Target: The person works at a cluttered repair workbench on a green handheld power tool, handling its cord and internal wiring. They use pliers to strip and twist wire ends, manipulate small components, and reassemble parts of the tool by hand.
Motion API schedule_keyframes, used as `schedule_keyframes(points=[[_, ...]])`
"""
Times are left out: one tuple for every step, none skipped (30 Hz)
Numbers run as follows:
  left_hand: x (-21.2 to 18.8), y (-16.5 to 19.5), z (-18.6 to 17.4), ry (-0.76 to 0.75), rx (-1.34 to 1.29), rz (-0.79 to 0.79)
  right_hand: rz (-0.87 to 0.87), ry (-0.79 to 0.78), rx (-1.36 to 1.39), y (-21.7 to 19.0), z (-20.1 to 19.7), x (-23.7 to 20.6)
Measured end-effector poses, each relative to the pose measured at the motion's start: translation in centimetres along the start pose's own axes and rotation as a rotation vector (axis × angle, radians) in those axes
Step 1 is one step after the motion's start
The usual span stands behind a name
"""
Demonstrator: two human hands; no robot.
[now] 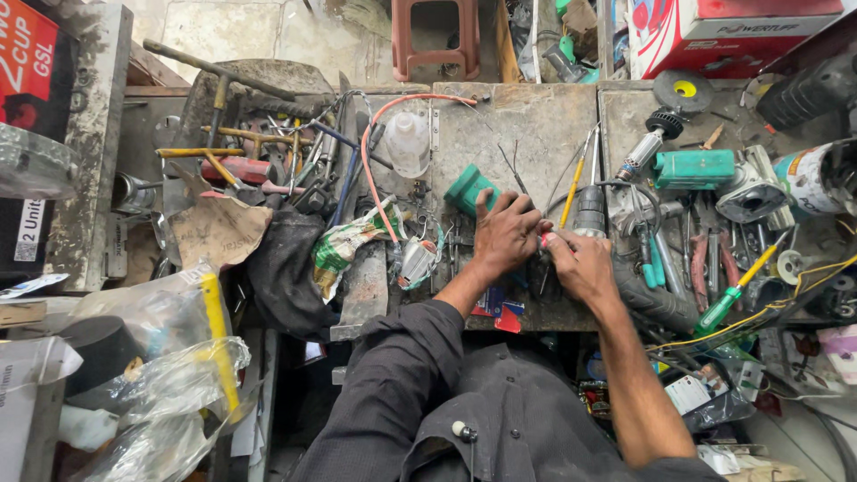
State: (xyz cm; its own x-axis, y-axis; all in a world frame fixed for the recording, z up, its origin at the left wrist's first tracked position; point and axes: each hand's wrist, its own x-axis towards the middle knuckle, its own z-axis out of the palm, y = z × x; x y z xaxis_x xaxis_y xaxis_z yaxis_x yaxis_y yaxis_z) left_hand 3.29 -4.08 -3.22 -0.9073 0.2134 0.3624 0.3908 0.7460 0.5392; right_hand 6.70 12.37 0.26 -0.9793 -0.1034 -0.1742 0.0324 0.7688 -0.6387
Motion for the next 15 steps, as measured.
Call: schedule_keyframes(points=[[0.4, 0.1, 0.2, -0.003, 0.006, -0.013, 0.106, -0.166, 0.367, -0.8, -0.8, -1.1], [0.8, 0.1, 0.2, -0.002, 0.018, -0.026, 0.203, -0.331, 0.737, -1.6, -1.7, -2.0], [1.2, 0.1, 0.4, -0.011, 0.046, -0.017, -0.197, -0.296, 0.584, -2.4, -2.4, -3.7], [1.5, 0.1, 0.5, -0.026, 0.065, -0.012, -0.578, -0.259, 0.411, -3.0, -3.5, -5.6], [1.6, 0.2, 0.5, -0.063, 0.075, -0.007, -0.490, -0.127, 0.376, -3.1, -4.9, -6.2], [1.6, 0.2, 0.5, -0.079, 0.025, -0.014, -0.403, 0.004, 0.342, -2.8, -6.2, -6.8], [1.5, 0.1, 0.5, -0.083, -0.009, -0.013, -0.334, 0.142, 0.313, -2.4, -7.1, -6.2], [1.3, 0.0, 0.6, -0.085, -0.039, -0.011, -0.229, 0.198, 0.205, -1.6, -8.0, -5.5], [1.1, -0.2, 0.6, -0.087, -0.066, -0.006, -0.117, 0.250, 0.095, -0.6, -8.5, -4.9], [0.8, -0.4, 0.7, -0.094, -0.097, -0.007, -0.108, 0.288, 0.073, 0.2, -8.3, -3.9], [0.6, -0.6, 0.8, -0.102, -0.133, -0.014, -0.096, 0.320, 0.047, 1.2, -7.8, -3.1], [0.5, -0.7, 1.0, -0.126, -0.150, -0.024, -0.089, 0.353, 0.019, 2.0, -7.1, -2.2], [0.5, -1.0, 1.3, -0.144, -0.159, -0.030, -0.123, 0.381, -0.065, 2.5, -6.1, -1.0], [0.5, -1.1, 1.5, -0.164, -0.169, -0.041, -0.156, 0.405, -0.147, 2.8, -4.9, -0.1], [0.6, -1.2, 1.8, -0.186, -0.170, -0.063, -0.190, 0.424, -0.229, 3.0, -3.8, 0.6]])
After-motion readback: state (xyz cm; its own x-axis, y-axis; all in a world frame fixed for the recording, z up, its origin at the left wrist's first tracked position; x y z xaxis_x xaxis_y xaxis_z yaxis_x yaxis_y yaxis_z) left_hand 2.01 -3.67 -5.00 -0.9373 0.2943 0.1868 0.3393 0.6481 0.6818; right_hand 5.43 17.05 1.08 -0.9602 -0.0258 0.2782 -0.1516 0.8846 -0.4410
